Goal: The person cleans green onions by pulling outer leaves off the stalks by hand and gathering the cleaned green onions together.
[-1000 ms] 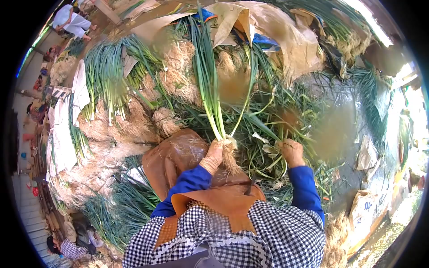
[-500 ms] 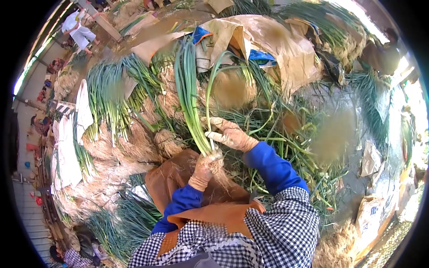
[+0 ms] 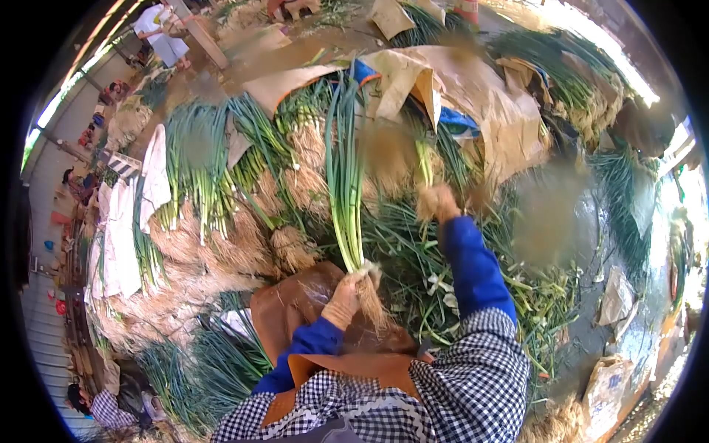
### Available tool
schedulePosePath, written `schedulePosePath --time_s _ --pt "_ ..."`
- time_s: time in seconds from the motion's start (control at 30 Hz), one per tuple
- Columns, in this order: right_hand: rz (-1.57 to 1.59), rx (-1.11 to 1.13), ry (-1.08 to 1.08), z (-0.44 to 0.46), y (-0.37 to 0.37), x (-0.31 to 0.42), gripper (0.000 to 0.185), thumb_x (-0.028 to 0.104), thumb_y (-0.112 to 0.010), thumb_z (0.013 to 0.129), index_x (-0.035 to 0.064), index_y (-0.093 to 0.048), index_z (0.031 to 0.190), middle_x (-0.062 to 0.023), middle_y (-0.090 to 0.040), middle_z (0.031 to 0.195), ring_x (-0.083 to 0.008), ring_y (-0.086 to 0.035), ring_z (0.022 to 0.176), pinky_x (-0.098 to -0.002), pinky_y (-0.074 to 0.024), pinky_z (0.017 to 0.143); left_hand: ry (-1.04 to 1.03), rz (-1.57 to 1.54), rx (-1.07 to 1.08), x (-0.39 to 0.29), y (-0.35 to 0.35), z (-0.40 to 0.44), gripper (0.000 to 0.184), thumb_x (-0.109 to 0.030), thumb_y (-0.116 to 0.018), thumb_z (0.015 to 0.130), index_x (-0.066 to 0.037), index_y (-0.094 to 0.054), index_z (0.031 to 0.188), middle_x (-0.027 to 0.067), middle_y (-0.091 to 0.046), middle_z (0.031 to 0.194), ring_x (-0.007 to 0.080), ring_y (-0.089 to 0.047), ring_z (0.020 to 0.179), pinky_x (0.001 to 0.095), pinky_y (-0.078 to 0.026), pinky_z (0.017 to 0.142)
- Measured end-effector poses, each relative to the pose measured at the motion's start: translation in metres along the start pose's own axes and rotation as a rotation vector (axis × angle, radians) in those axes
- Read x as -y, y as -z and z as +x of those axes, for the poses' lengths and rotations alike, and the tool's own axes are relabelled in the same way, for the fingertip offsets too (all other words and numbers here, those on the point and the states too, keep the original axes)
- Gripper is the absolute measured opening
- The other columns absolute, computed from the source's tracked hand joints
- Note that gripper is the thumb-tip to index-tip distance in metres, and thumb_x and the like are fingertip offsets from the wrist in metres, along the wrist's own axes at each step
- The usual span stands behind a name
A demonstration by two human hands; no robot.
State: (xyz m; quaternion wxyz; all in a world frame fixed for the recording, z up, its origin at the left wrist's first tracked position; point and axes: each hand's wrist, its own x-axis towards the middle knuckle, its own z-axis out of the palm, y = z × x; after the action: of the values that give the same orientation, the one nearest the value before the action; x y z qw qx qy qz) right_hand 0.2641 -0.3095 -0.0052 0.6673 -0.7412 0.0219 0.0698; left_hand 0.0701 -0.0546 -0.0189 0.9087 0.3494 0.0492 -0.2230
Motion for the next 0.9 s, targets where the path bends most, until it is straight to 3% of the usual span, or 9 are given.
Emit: schedulePosePath --time_s 0.1,0.2,0.3,0.47,0.6,0.77,0.83,0.87,0.9 --pt "0.180 0.167 -0.009 -0.126 -0.037 0.022 0.037 0.026 -0.064 0.084 0.0029 -0.056 0.112 -0.0060 -0.060 0.099 -0.0120 -0.055 0.088 -0.0270 -0.0451 0.078 0.129 -0.131 -0.192 0.001 -0.040 -0.001 0.038 -0.017 -0.050 0.090 -0.002 -0.046 0.124 0.0124 -0.052 0.125 0.0247 -0.053 0.111 0.0469 -0.043 0.095" --pt "0.266 0.319 -0.388 -0.186 -0.051 0.014 0.050 0.029 -0.059 0.088 0.0029 -0.046 0.128 -0.0063 -0.053 0.120 -0.0150 -0.048 0.109 -0.0293 -0.0369 0.095 0.313 -0.252 -0.060 0.032 -0.040 -0.002 0.037 -0.013 -0.056 0.086 -0.002 -0.049 0.120 0.0108 -0.058 0.110 0.0245 -0.058 0.098 0.0413 -0.049 0.084" --pt "-0.230 0.163 -0.191 -0.186 -0.041 0.007 0.047 0.035 -0.055 0.088 0.0031 -0.052 0.122 -0.0133 -0.056 0.116 -0.0192 -0.051 0.109 -0.0290 -0.0376 0.093 0.268 -0.132 -0.073 0.038 -0.042 -0.003 0.030 -0.010 -0.058 0.083 0.000 -0.054 0.111 0.0105 -0.061 0.097 0.0224 -0.060 0.087 0.0343 -0.051 0.077" --pt "-0.877 -0.199 0.399 -0.178 -0.064 0.001 0.019 0.025 -0.063 0.081 0.0063 -0.067 0.084 -0.0041 -0.065 0.073 -0.0201 -0.062 0.067 -0.0243 -0.0488 0.065 0.034 0.061 -0.324 0.056 -0.052 0.005 0.026 -0.001 -0.061 0.078 0.002 -0.058 0.104 0.0066 -0.061 0.090 0.0184 -0.061 0.080 0.0283 -0.051 0.071" --pt "-0.100 -0.093 0.138 -0.202 -0.063 -0.020 0.022 0.015 -0.052 0.092 -0.0021 -0.064 0.085 -0.0058 -0.061 0.080 -0.0131 -0.054 0.071 -0.0254 -0.0430 0.066 -0.023 -0.017 -0.380 0.061 -0.043 0.009 0.027 -0.004 -0.063 0.078 0.002 -0.060 0.104 0.0057 -0.062 0.093 0.0156 -0.060 0.081 0.0261 -0.049 0.072" --pt "-0.099 -0.176 0.143 -0.189 -0.064 -0.036 0.022 0.021 -0.055 0.090 0.0007 -0.064 0.087 -0.0087 -0.065 0.079 -0.0175 -0.061 0.071 -0.0275 -0.0479 0.066 0.059 0.262 -0.198 0.067 -0.053 0.004 0.026 -0.002 -0.062 0.077 0.001 -0.060 0.103 0.0040 -0.061 0.090 0.0161 -0.059 0.084 0.0263 -0.048 0.074" --pt "-0.217 -0.133 0.028 -0.188 -0.070 -0.031 0.018 0.019 -0.058 0.087 0.0024 -0.064 0.086 -0.0094 -0.066 0.077 -0.0193 -0.063 0.069 -0.0288 -0.0488 0.062 -0.005 0.196 -0.304 0.075 -0.044 0.007 0.022 0.003 -0.059 0.076 0.001 -0.059 0.098 0.0045 -0.060 0.085 0.0163 -0.059 0.080 0.0261 -0.048 0.070" --pt "-1.067 -0.096 0.282 -0.195 -0.065 0.008 0.011 0.015 -0.061 0.083 0.0045 -0.065 0.086 -0.0103 -0.066 0.076 -0.0212 -0.064 0.065 -0.0285 -0.0492 0.059 -0.010 0.191 -0.308 0.073 -0.044 0.007 0.022 0.003 -0.059 0.076 0.001 -0.059 0.098 0.0045 -0.060 0.085 0.0163 -0.059 0.080 0.0261 -0.048 0.070" --pt "-1.069 -0.089 0.283 -0.205 -0.065 0.027 0.011 0.015 -0.061 0.083 0.0045 -0.065 0.086 -0.0103 -0.066 0.076 -0.0212 -0.064 0.065 -0.0285 -0.0492 0.059 -0.010 0.124 -0.370 0.070 -0.045 0.005 0.021 0.004 -0.057 0.076 0.001 -0.058 0.096 0.0047 -0.060 0.083 0.0161 -0.058 0.075 0.0256 -0.049 0.066"
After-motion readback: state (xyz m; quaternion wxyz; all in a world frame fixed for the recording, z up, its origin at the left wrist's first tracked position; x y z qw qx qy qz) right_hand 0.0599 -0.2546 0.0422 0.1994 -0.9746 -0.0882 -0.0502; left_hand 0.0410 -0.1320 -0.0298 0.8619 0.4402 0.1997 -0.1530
